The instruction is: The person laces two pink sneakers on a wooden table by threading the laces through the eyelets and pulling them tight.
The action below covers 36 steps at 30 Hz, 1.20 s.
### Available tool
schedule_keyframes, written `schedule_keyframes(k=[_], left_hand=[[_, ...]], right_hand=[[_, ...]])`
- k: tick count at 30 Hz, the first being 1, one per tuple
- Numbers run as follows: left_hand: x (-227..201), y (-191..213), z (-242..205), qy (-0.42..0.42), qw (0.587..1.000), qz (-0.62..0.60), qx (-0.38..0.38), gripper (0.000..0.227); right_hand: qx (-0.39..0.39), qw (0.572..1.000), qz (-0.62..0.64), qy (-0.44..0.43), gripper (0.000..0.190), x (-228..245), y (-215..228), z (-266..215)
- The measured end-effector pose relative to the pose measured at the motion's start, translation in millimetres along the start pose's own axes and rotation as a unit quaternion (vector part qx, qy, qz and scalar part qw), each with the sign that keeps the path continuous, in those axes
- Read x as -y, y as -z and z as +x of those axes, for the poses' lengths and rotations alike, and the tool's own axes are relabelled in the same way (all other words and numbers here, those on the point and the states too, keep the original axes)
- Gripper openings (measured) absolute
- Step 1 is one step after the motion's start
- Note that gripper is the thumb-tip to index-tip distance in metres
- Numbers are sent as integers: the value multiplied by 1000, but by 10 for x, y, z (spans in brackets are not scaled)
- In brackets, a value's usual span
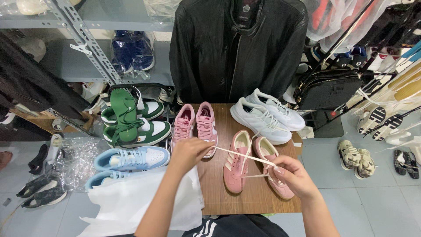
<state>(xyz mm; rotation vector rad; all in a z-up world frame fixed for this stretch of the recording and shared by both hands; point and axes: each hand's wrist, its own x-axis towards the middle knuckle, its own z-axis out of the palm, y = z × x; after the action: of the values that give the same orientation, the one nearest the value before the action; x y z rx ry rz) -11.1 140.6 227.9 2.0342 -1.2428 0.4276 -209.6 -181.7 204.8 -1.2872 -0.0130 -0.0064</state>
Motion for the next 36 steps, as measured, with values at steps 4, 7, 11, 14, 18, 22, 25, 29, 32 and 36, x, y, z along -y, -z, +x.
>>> schedule_keyframes(k=[4, 7, 11, 14, 18, 22, 25, 29, 32, 36], left_hand=[[-10, -486, -220, 70, 994, 10, -78, 19], [28, -861, -393, 142, 985, -2, -96, 20], [36, -1290, -655, 226, 968, -25, -103, 22], [38, -1513, -790, 332, 942, -13, -34, 23], [49, -1703, -905, 384, 920, -73, -22, 22], [81, -1861, -979, 381, 920, -78, -45, 20], [46, -1950, -1063, 384, 915, -117, -43, 24], [-121, -2044, -1268, 360, 839, -399, -82, 39], [-175, -2199, -1313, 284, 849, -417, -155, 43], [-144, -2393, -1349, 437, 736, -501, -127, 20]], right_hand=[[83, 992, 53, 84, 21, 39, -90, 15], [129, 975, 98, 152, 26, 77, -138, 13], [109, 979, 150, 91, 33, 53, -249, 55], [83, 982, 167, 38, 39, 86, -391, 98], [172, 976, 103, 80, 37, 256, -652, 209], [215, 973, -30, 75, 30, 454, -954, 330], [235, 970, -67, -16, 28, 502, -1228, 413], [305, 910, -280, 16, 31, 385, -1485, 614], [196, 873, -446, -19, 31, 146, -1365, 668], [15, 829, -542, -136, 28, -419, -777, 795]])
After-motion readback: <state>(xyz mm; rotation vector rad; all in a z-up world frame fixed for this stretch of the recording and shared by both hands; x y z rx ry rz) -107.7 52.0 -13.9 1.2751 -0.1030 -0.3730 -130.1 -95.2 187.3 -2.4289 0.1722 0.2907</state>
